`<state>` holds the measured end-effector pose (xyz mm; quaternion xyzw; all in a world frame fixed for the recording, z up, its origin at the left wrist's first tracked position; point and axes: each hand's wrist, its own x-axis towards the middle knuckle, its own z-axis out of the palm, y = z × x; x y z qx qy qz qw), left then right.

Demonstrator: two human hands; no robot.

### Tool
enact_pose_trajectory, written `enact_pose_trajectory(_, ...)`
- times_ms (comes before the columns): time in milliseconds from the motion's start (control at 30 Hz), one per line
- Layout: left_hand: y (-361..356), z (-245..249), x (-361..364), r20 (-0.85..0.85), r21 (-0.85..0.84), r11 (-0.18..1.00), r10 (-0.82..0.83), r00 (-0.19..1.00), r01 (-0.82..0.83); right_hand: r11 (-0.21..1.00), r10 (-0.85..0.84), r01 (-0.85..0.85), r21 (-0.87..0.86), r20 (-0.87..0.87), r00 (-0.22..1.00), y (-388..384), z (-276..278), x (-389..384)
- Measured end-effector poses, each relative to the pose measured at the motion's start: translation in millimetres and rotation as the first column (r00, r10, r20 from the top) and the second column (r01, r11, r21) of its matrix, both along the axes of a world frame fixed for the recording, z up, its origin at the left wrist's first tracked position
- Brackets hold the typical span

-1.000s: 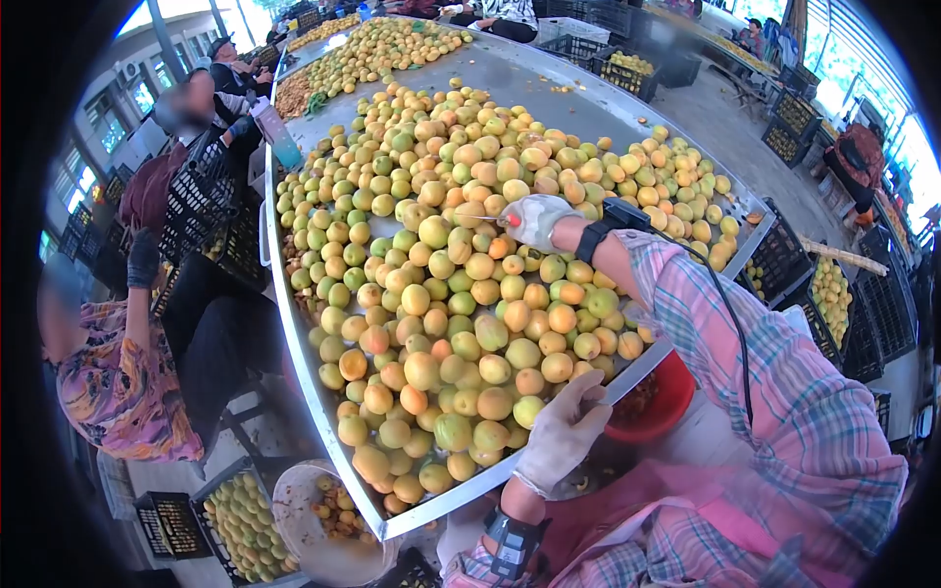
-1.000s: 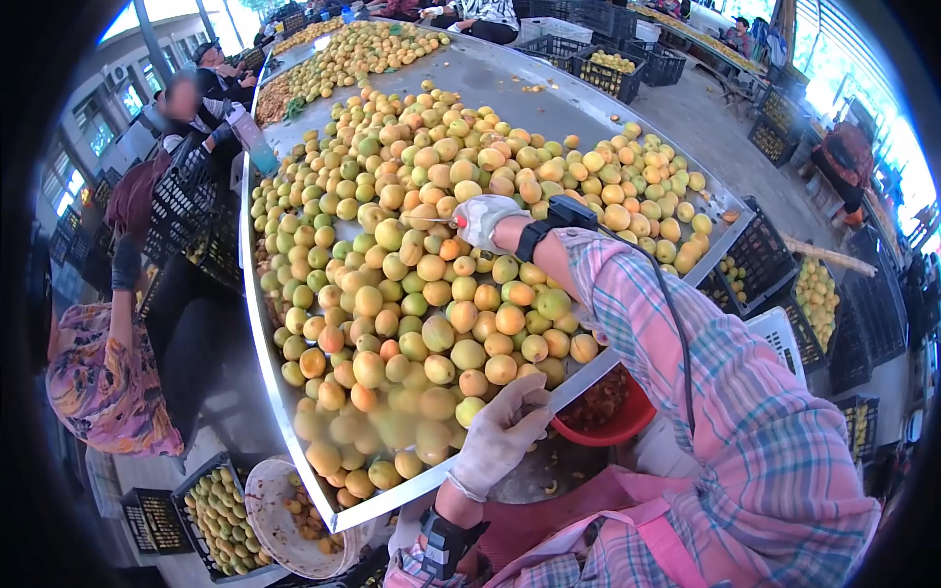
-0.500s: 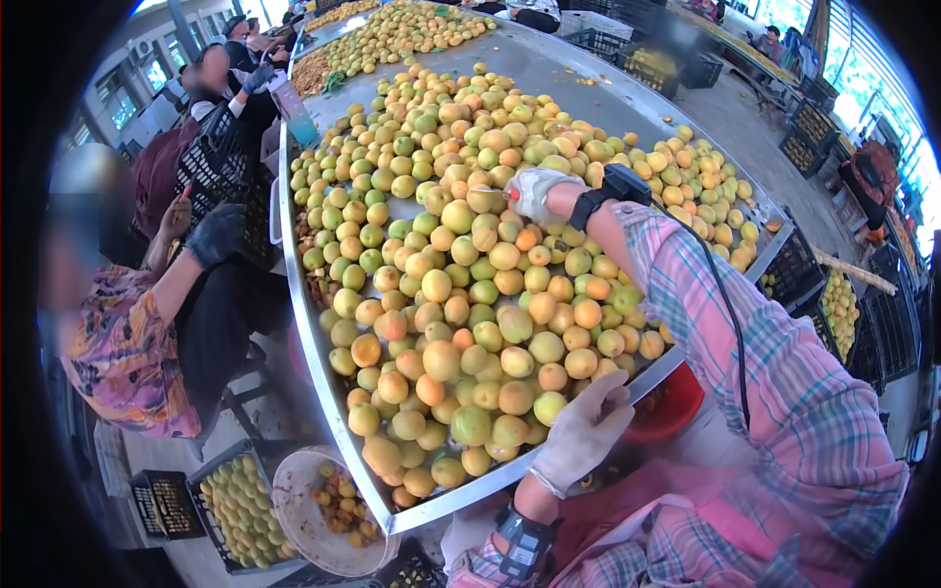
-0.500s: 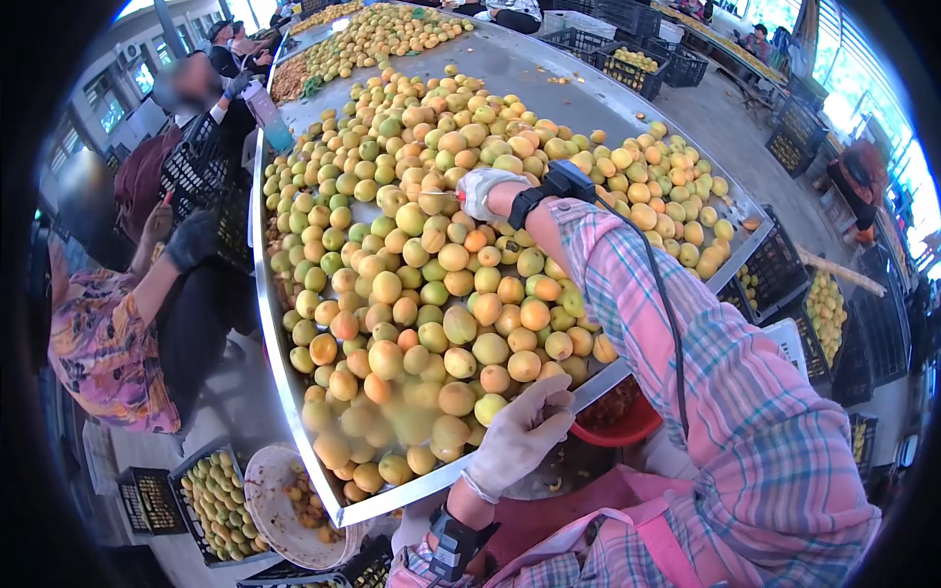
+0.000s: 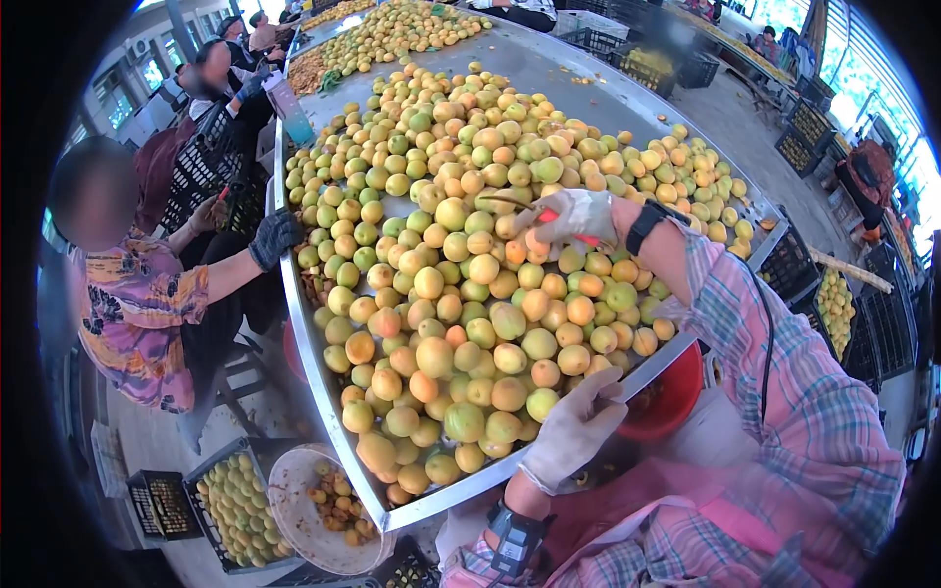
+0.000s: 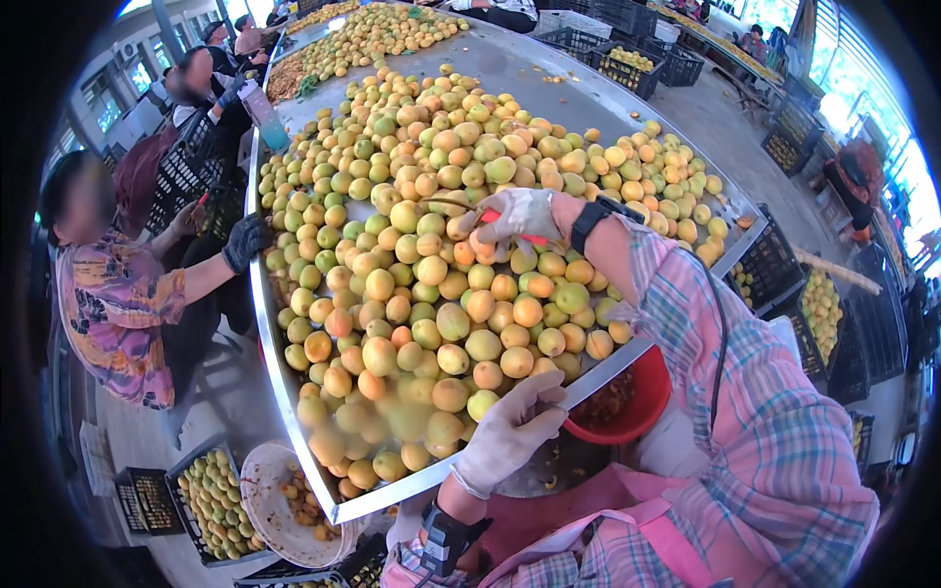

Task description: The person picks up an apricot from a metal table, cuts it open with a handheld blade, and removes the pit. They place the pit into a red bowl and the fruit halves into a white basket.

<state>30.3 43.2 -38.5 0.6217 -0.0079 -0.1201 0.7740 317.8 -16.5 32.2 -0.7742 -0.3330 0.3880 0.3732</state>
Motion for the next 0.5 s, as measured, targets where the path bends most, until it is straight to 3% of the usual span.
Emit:
enact_pose_trajectory(67, 0.4, 3.9, -0.9, 0.008, -0.046, 0.999, -0.005, 1.0, 0.005, 0.995, -0.011, 0.006, 0.098, 0.056, 0.998, -10.0, 0.0, -16.1)
enact_pose_trajectory(133, 1.4, 21.1, -0.2, -0.094, -0.279, 0.952, 0.106, 0.99, -0.128, 0.989, -0.052, 0.049, 0.139, 0.017, 0.998, -16.8, 32.4, -58.9)
enact_pose_trajectory(167, 2.3, 26.2, 0.7, -0.105, -0.284, 0.942, 0.152, 0.983, -0.176, 0.994, -0.06, 0.057, 0.096, 0.032, 0.998, -24.0, 37.3, -70.7)
enact_pose_trajectory(200, 2.3, 24.7, -0.6, -0.132, -0.369, 0.897, 0.208, 0.969, -0.243, 0.981, -0.054, 0.024, 0.192, 0.152, 0.987, -30.0, 32.2, -83.8)
enact_pose_trajectory(267, 3.1, 21.7, 2.9, -0.087, -0.415, 0.841, 0.341, 0.936, -0.345, 0.981, -0.048, 0.012, 0.196, 0.182, 0.982, -40.7, 39.5, -112.2)
enact_pose_trajectory(333, 4.4, 12.1, 6.8, -0.12, -0.579, 0.74, 0.335, 0.934, -0.341, 0.983, -0.126, 0.13, 0.128, -0.038, 0.991, -52.2, 42.2, -136.9)
enact_pose_trajectory(367, 3.1, 13.9, 6.7, -0.113, -0.577, 0.746, 0.33, 0.937, -0.333, 0.949, -0.072, 0.013, 0.315, 0.175, 0.982, -51.1, 29.0, -143.1)
enact_pose_trajectory(467, -1.8, 19.1, 3.7, -0.102, -0.503, 0.798, 0.328, 0.939, -0.333, 0.956, -0.165, 0.144, 0.255, 0.06, 0.985, -69.3, 24.5, -162.2)
enact_pose_trajectory(500, -2.5, 19.9, 3.2, -0.082, -0.434, 0.836, 0.335, 0.939, -0.336, 0.945, -0.153, 0.106, 0.308, 0.132, 0.979, -74.5, 15.7, -166.0)
